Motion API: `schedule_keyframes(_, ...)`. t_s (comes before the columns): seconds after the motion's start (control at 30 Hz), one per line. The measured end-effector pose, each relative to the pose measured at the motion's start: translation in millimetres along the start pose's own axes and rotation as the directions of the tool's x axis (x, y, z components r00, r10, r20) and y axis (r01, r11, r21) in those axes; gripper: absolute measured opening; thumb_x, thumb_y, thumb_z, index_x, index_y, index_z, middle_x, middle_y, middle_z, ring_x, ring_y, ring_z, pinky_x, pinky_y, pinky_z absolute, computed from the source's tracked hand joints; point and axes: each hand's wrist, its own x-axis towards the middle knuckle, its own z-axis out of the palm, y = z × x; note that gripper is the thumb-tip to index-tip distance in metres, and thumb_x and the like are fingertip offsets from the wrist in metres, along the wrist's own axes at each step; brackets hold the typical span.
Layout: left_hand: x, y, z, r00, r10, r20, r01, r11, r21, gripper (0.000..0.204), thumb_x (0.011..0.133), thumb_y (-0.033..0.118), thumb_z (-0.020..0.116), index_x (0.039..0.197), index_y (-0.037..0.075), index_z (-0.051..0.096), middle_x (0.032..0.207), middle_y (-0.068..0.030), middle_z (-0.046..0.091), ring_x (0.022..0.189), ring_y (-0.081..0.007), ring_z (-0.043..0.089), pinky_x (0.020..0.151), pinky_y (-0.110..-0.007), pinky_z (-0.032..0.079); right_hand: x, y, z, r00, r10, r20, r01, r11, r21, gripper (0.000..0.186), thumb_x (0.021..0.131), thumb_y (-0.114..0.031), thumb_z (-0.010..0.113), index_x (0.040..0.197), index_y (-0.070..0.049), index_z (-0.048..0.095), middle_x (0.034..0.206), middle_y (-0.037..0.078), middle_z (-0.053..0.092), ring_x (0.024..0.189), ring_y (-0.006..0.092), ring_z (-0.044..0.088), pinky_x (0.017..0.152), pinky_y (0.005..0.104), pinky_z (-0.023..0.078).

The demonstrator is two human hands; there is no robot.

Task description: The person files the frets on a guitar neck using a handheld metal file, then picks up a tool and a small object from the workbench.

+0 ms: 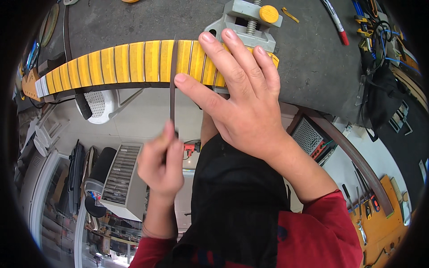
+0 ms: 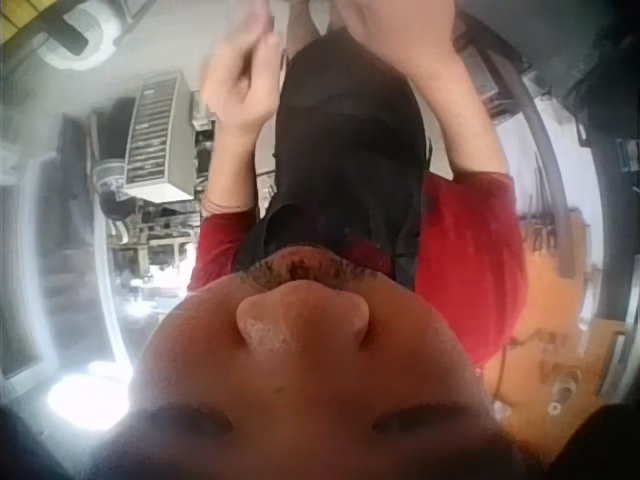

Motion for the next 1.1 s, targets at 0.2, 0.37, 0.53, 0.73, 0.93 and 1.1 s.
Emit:
schedule_keyframes(0.2, 9.2, 2.7, 10.6, 0.987, -0.16, -0.008, 0.158, 0.983, -0.097, 0.033, 0.096, -0.012, 0.074, 0.128, -0.008, 0.073, 0.105, -0.0203, 0.081, 0.078, -0.0158, 0.075, 0.07, -0.028, 0.058, -1.1, 2.1, 1.2, 1.0, 0.023, -0.015, -0.023, 1.0, -0.003, 0.072, 0.081, 0.001, 0.068, 0.146, -0.03, 0.071, 0.168, 0.018, 0.052, 0.157, 0.0395, 0.046, 0.129, 0.0546, 0.024)
schedule_keyframes(0.37, -16.6, 3.6, -6.4, 1.0, -0.018, 0.006, 0.018, 0.999, 0.036, 0.035, 0.094, -0.011, 0.075, 0.128, -0.007, 0.074, 0.092, -0.0167, 0.078, 0.066, -0.0202, 0.069, 0.066, -0.03, 0.057, 1.2, -0.7, -0.9, 1.0, 0.019, 0.01, -0.019, 1.0, -0.012, 0.068, 0.084, -0.002, 0.069, 0.146, -0.029, 0.07, 0.167, 0.018, 0.052, 0.157, 0.0394, 0.047, 0.13, 0.0542, 0.023)
schedule_keyframes(0.53, 40.8, 17.6, 13.5, 0.988, -0.157, 0.002, 0.157, 0.986, 0.047, 0.034, 0.089, -0.013, 0.077, 0.123, -0.006, 0.075, 0.087, -0.0175, 0.076, 0.063, -0.0232, 0.069, 0.062, -0.032, 0.056, 3.1, -4.5, -2.6, 0.999, 0.044, 0.007, -0.044, 0.999, 0.024, 0.065, 0.087, -0.004, 0.07, 0.146, -0.029, 0.07, 0.167, 0.018, 0.053, 0.157, 0.0388, 0.047, 0.13, 0.0539, 0.023)
schedule_keyframes(0.73, -19.7, 10.0, -4.6, 1.0, 0.014, 0.012, -0.015, 0.991, 0.132, 0.04, 0.093, -0.013, 0.074, 0.132, -0.005, 0.073, 0.084, -0.0151, 0.073, 0.061, -0.0241, 0.066, 0.059, -0.032, 0.053, 2.3, -2.7, -2.4, 0.999, 0.044, 0.022, -0.044, 0.999, 0.009, 0.061, 0.09, -0.007, 0.071, 0.146, -0.029, 0.07, 0.167, 0.018, 0.052, 0.157, 0.0387, 0.047, 0.129, 0.0544, 0.023)
schedule_keyframes(0.93, 49.1, 13.2, 17.3, 1.0, -0.009, 0.002, 0.008, 0.993, 0.121, 0.041, 0.089, -0.015, 0.076, 0.129, -0.004, 0.073, 0.076, -0.015, 0.068, 0.057, -0.0243, 0.063, 0.055, -0.033, 0.051, 4.9, -5.4, -5.7, 0.997, 0.065, 0.046, -0.066, 0.997, 0.03, 0.059, 0.09, -0.007, 0.071, 0.144, -0.029, 0.072, 0.167, 0.018, 0.052, 0.156, 0.0392, 0.047, 0.129, 0.0544, 0.023)
schedule_keyframes(1.1, -18.8, 9.6, -4.4, 0.999, 0.024, 0.046, -0.032, 0.98, 0.196, 0.045, 0.092, -0.013, 0.074, 0.135, -0.004, 0.072, 0.073, -0.0112, 0.063, 0.056, -0.0234, 0.06, 0.053, -0.033, 0.048, 3.2, -3.0, -5.6, 0.996, 0.055, 0.064, -0.056, 0.998, 0.005, 0.06, 0.089, -0.007, 0.072, 0.145, -0.029, 0.072, 0.167, 0.018, 0.052, 0.156, 0.0392, 0.047, 0.129, 0.0541, 0.023)
